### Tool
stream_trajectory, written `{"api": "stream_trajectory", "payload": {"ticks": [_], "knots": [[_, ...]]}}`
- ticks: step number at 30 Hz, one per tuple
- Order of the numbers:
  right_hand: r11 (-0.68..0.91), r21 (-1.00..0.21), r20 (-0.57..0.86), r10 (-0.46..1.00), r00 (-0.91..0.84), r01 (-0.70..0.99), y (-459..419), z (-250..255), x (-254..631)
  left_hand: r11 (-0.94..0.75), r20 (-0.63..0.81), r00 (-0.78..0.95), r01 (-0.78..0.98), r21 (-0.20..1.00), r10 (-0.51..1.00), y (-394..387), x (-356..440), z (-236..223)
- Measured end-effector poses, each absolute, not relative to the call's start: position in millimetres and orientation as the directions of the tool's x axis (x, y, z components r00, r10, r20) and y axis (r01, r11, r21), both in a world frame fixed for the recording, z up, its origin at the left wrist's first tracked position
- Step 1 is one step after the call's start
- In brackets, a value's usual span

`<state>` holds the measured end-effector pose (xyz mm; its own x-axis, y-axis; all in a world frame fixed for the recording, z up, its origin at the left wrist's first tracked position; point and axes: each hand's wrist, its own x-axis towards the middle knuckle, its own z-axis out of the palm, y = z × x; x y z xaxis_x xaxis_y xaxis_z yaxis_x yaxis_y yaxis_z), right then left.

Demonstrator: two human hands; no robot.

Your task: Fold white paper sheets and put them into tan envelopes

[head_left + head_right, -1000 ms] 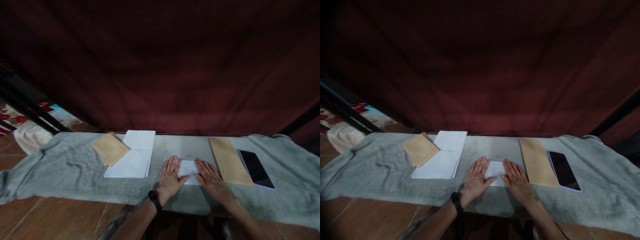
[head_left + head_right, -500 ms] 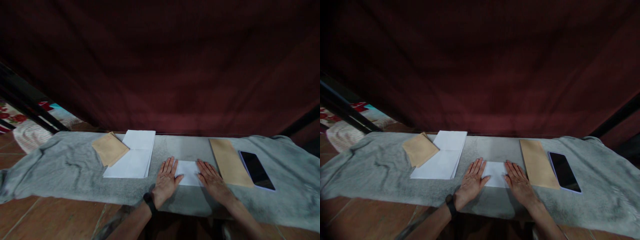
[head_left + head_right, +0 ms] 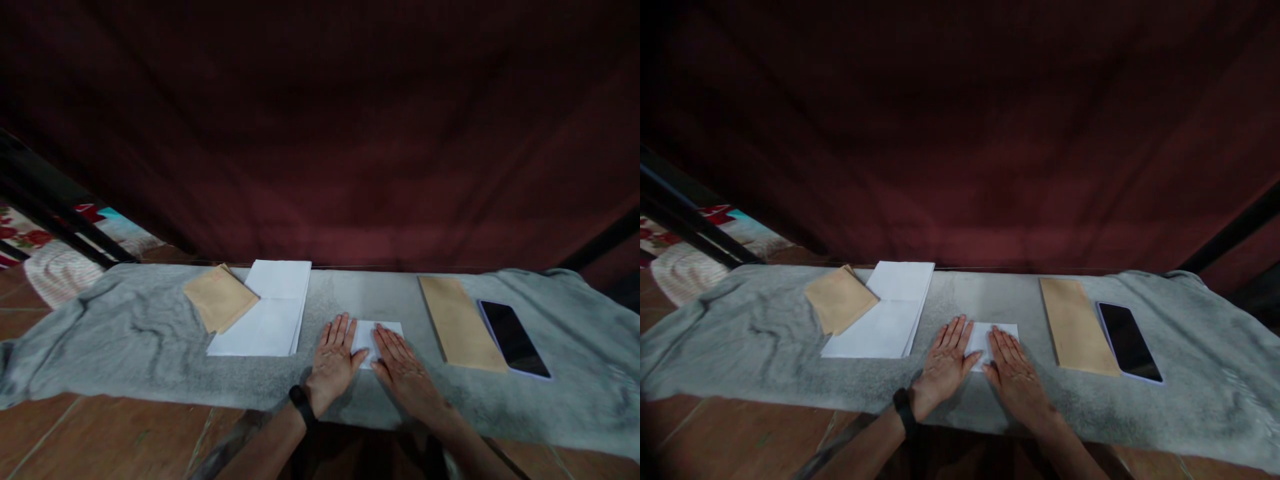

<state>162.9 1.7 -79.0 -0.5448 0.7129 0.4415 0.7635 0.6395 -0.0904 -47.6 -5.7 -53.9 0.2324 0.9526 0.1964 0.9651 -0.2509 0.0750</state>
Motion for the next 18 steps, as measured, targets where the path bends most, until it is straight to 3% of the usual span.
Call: {"api": "stream_trajectory", "payload": {"ticks": [7,18], "knots": [[0.548,-0.062,0.479,0.750,-0.457,0.834,2.4,-74.4,169.6,-0.261,0.206,0.241,0.962,0.075,0.948,-3.5,-48.0,-52.3],[0.563,-0.020,0.398,0.763,-0.510,0.827,-10.6,-67.7,183.5,-0.258,0.194,0.245,0.965,0.043,0.950,0.4,-49.5,-57.1]]}}
